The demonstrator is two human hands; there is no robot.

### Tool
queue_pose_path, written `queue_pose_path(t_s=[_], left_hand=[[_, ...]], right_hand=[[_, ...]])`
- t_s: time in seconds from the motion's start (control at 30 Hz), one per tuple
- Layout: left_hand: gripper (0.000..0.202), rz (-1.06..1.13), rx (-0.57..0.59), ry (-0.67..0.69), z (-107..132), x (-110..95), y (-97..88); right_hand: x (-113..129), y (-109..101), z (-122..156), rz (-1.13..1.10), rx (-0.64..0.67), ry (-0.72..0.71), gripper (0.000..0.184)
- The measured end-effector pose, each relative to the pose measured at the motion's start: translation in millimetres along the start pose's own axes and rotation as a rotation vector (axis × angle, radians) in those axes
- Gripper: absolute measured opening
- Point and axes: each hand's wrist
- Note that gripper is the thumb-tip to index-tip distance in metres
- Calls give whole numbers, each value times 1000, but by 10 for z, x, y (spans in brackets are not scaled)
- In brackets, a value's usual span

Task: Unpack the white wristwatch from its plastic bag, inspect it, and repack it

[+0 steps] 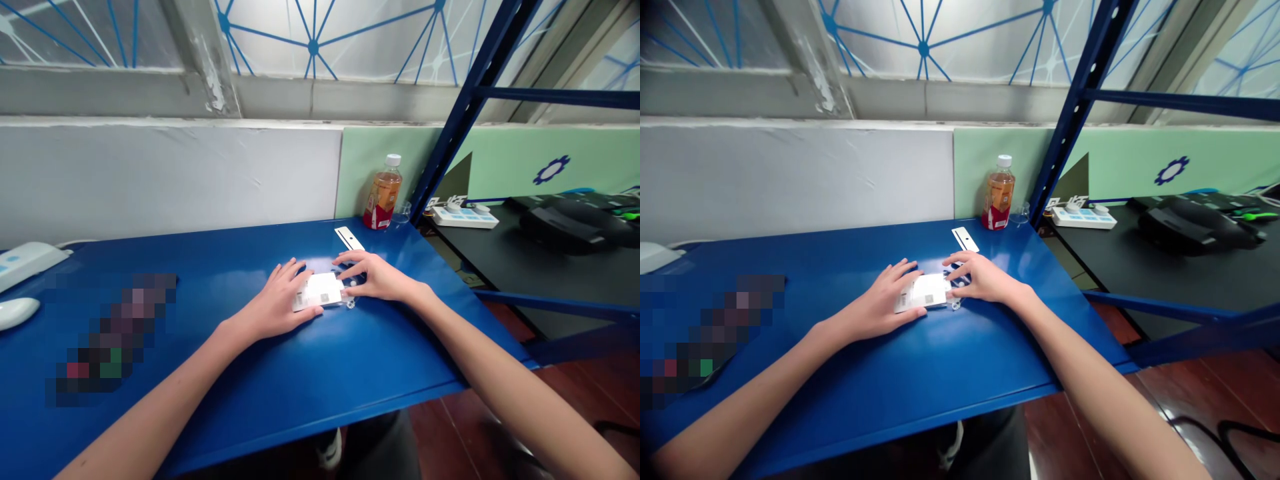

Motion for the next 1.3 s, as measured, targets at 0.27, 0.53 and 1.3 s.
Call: queue_pose_path(t_s=[0.27, 0.53, 1.3], left_hand=[[67, -17, -9, -2, -6, 31, -27], [72, -16, 3, -10, -3, 22, -27], [63, -24, -28, -21, -4, 34, -67]], right_hand=[[-26, -139, 20, 33, 21, -57, 19], [26, -179, 68, 91, 64, 85, 38], [107, -202, 96, 180, -4, 129, 33]])
Point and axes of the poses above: each hand's wrist, its own z-axis away from the middle knuckle, its own y-axis out of the palm, x = y × z, and after that the axes turned 10 degrees about y, right-handed
